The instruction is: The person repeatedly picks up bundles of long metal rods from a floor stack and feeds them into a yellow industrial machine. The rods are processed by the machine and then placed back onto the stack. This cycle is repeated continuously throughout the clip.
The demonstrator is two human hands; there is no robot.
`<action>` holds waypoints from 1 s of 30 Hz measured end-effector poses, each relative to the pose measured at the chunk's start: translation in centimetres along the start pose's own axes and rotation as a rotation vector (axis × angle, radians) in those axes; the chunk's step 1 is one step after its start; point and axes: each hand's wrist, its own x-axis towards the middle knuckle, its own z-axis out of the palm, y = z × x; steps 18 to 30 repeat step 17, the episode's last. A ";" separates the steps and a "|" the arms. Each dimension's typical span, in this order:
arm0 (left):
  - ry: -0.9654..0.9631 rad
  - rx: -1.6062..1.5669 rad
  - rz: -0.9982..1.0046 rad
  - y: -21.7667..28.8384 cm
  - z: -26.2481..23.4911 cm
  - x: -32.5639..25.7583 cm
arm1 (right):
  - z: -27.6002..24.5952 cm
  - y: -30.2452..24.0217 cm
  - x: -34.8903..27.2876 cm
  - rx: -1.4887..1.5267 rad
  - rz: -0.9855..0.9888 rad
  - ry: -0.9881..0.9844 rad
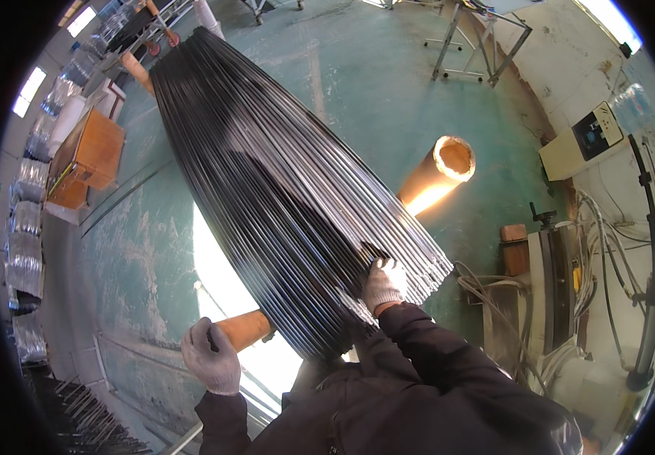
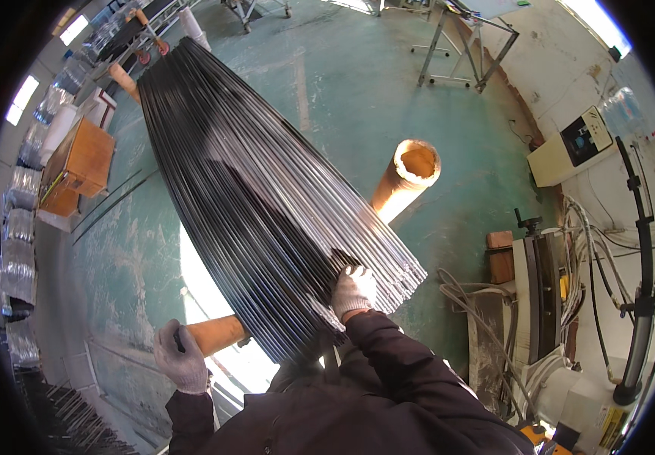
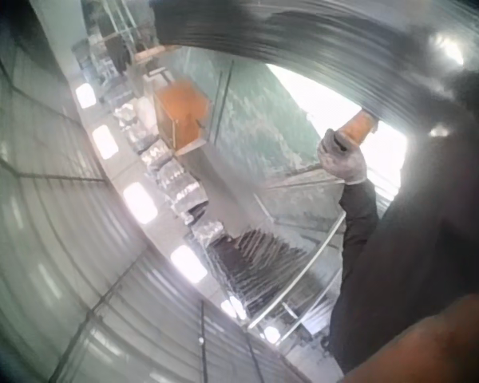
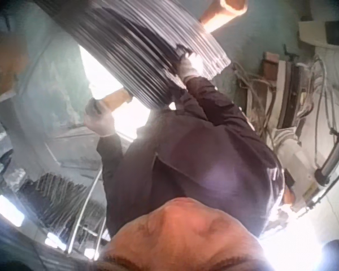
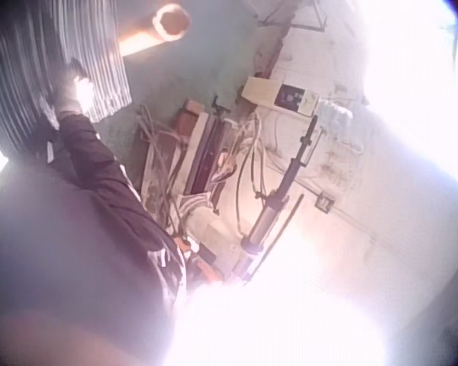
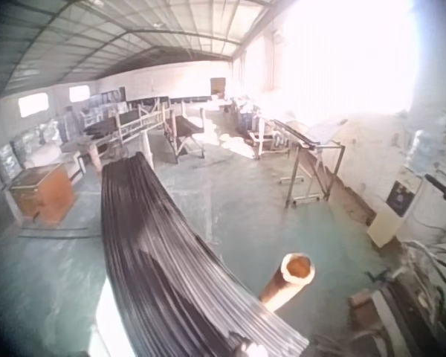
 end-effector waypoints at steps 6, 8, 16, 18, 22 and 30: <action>0.000 0.030 -0.071 0.5 0.0 -0.1 | -2.4 2.1 1.8 0.207 -0.052 -0.132; 0.037 0.039 -0.072 0.8 0.2 -0.3 | -3.3 2.5 2.7 0.230 -0.051 -0.248; 0.087 -0.108 -0.138 0.5 0.4 -0.5 | -6.6 2.4 2.8 0.320 -0.114 -0.412; 0.093 -0.111 -0.139 0.2 0.2 -0.7 | -6.7 1.9 2.6 0.270 -0.109 -0.412; 0.093 -0.111 -0.139 0.2 0.2 -0.7 | -6.7 1.9 2.6 0.270 -0.109 -0.412; 0.093 -0.111 -0.139 0.2 0.2 -0.7 | -6.7 1.9 2.6 0.270 -0.109 -0.412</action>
